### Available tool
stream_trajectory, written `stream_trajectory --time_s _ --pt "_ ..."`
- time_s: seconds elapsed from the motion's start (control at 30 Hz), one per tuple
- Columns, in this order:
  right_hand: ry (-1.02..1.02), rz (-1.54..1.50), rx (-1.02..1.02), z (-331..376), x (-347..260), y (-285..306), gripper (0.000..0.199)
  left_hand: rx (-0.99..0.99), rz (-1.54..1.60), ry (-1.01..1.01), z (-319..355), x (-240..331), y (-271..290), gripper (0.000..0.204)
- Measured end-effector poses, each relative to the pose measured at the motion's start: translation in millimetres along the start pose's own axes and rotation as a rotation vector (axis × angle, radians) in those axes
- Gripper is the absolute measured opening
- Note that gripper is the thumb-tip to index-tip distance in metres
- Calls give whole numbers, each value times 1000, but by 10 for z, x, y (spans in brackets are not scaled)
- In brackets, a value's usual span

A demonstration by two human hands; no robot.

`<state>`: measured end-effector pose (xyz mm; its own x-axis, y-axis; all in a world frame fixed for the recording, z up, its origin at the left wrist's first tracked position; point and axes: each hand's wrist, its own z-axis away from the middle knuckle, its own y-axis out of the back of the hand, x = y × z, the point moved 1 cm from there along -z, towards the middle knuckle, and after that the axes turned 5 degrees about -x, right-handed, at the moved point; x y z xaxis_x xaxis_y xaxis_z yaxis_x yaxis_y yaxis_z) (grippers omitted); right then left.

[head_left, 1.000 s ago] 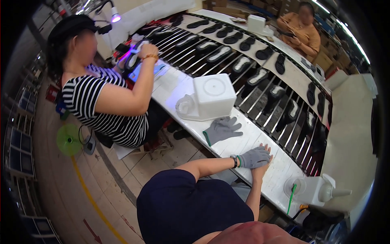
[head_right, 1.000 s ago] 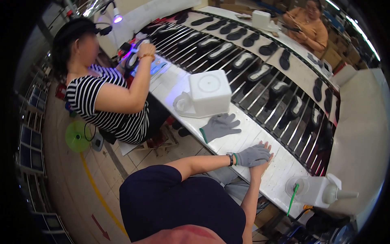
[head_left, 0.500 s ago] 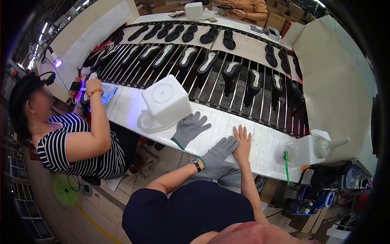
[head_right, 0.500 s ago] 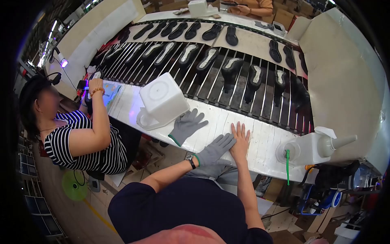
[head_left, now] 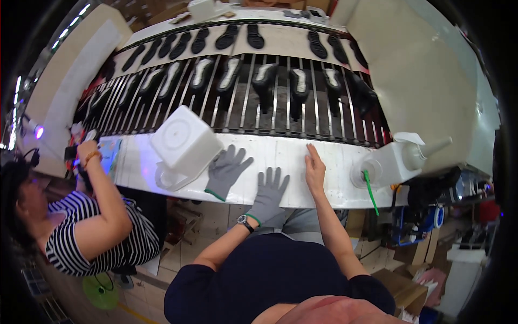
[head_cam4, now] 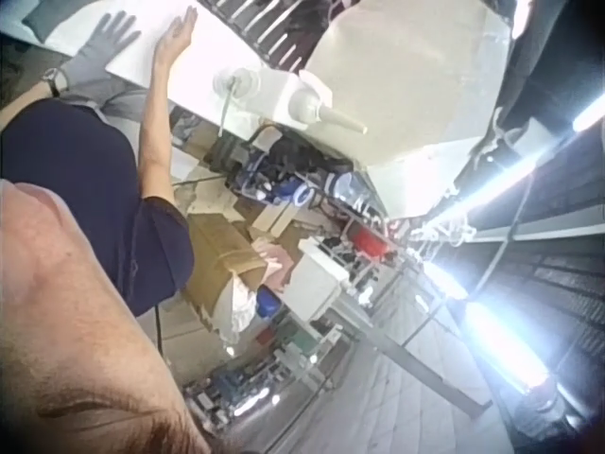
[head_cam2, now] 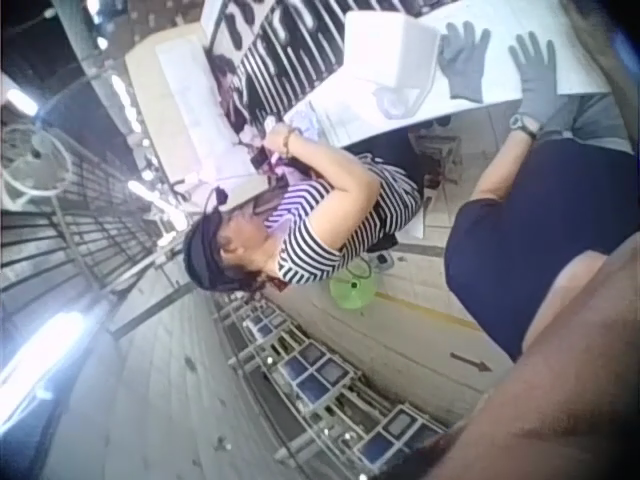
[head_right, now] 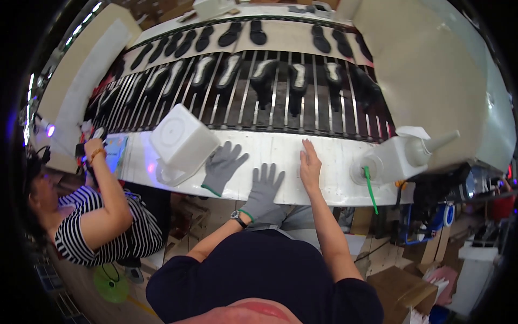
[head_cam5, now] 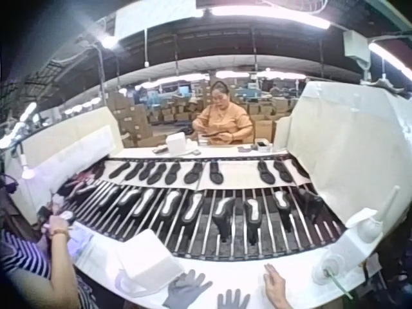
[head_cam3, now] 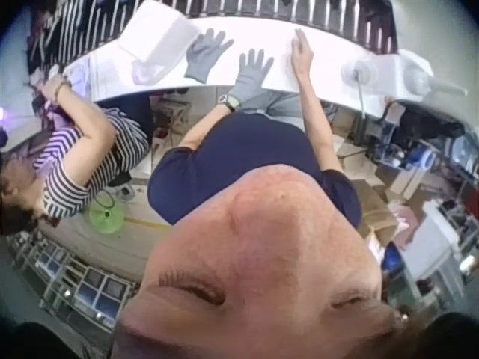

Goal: The recorder applies glue to the edges of shoe uppers using a small brush before placing them on a conveyor belt.

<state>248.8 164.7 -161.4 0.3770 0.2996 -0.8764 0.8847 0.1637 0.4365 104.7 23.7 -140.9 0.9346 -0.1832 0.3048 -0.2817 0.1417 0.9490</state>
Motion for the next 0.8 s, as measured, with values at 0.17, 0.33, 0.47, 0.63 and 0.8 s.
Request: stream_trajectory --time_s 0.17,0.33,0.47,0.63,0.8 --pt "-141 -284 306 -897 402 576 52 3 16 -53 -93 -53 47 102" --pt "-303 -476 582 -1965 935 1104 56 -19 -14 -98 -109 -149 152 97" --pt "-264 -48 685 -2477 1636 1859 52 -2 55 -150 -106 -56 174 98" --pt "-257 -8 737 -2766 2321 2468 72 -16 -259 -162 -141 -25 -136 69" --pt "-364 -324 676 -3206 2492 2475 65 -173 -592 -120 -231 -56 -177 57"
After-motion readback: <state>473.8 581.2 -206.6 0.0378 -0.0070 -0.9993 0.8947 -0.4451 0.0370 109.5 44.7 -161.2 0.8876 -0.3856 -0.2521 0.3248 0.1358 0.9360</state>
